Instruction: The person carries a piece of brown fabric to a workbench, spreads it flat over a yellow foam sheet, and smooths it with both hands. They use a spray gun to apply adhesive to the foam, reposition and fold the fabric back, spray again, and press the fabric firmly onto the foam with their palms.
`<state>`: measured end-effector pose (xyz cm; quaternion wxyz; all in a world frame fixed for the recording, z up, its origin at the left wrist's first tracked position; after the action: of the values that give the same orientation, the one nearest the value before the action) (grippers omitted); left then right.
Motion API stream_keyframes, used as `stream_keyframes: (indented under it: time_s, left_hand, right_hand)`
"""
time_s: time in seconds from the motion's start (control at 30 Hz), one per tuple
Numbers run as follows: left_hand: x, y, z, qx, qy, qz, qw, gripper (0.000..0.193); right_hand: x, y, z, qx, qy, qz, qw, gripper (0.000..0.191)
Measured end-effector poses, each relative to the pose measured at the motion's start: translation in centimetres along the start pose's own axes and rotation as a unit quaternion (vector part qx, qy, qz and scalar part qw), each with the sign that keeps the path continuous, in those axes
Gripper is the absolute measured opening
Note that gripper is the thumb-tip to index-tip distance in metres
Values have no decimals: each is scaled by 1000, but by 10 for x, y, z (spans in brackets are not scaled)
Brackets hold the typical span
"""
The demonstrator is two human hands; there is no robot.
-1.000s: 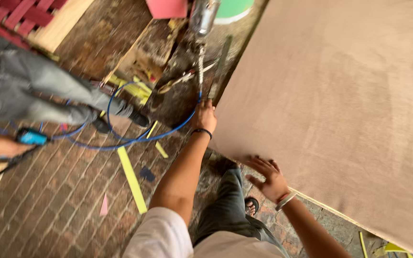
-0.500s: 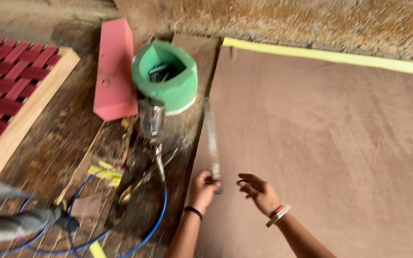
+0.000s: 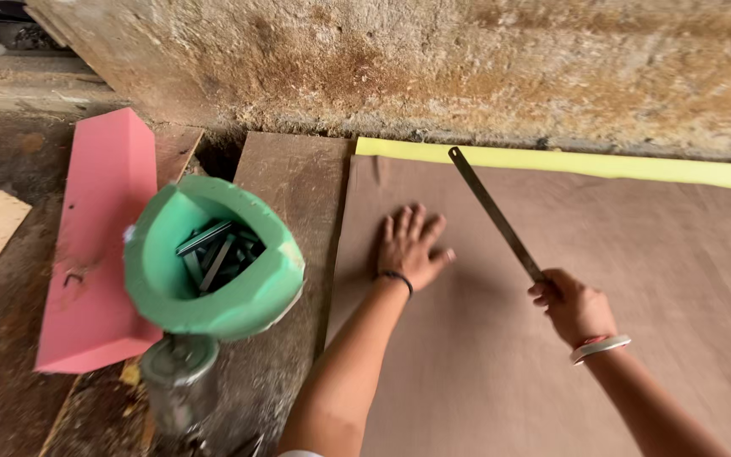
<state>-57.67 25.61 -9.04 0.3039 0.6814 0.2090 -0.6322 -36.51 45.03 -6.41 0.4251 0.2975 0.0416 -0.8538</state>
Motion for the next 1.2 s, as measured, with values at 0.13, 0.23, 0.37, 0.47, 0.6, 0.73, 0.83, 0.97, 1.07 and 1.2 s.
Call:
stream_keyframes:
  time_s: [0.13, 0.23, 0.37, 0.47, 0.6, 0.73, 0.83, 0.97, 1.07, 1.2]
  left_hand:
    - [0, -81, 90, -134, 0, -10, 991, 79]
    - [8, -103, 120, -197, 0, -50, 979, 86]
    - [26, -106, 130, -238, 25, -73, 968, 88]
    - [28, -104, 131, -244, 30, -80, 966, 89]
    - [22, -102, 134, -246, 18, -87, 965, 88]
    - [23, -101, 133, -251, 11, -88, 964, 86]
    - [25, -103, 132, -257, 3, -81, 963, 85]
    - [23, -107, 130, -260, -21, -87, 962, 85]
    - [24, -109, 129, -254, -14, -100, 962, 85]
    - [32, -111, 132, -260, -33, -105, 959, 83]
  right_hand:
    - [9, -109, 33, -200, 139, -46, 969, 15]
    - [37, -179, 67, -324, 219, -58, 919, 15]
    - [86, -245, 92, -315, 283, -18, 906, 20]
    - [106, -264, 95, -278, 315, 14, 907, 22]
    - [134, -273, 105, -272, 357, 49, 892, 26]
    - [138, -282, 95, -197, 445, 122, 865, 32]
    - [99, -284, 71, -139, 498, 143, 844, 37]
    - [68, -284, 62, -193, 476, 120, 850, 36]
    - [72, -286, 58, -175, 490, 137, 843, 36]
    - [14, -281, 33, -134, 462, 124, 868, 36]
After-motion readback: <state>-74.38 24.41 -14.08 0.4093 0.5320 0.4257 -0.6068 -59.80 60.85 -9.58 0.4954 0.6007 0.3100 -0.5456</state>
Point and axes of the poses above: each hand's wrist, its own y-axis away from the middle knuckle, its own x-axis out of the palm, z = x × y, the point moved 7 cm from there along -y, towards the middle knuckle, and after that the axes turned 14 degrees about -y, right-handed, at the moved point
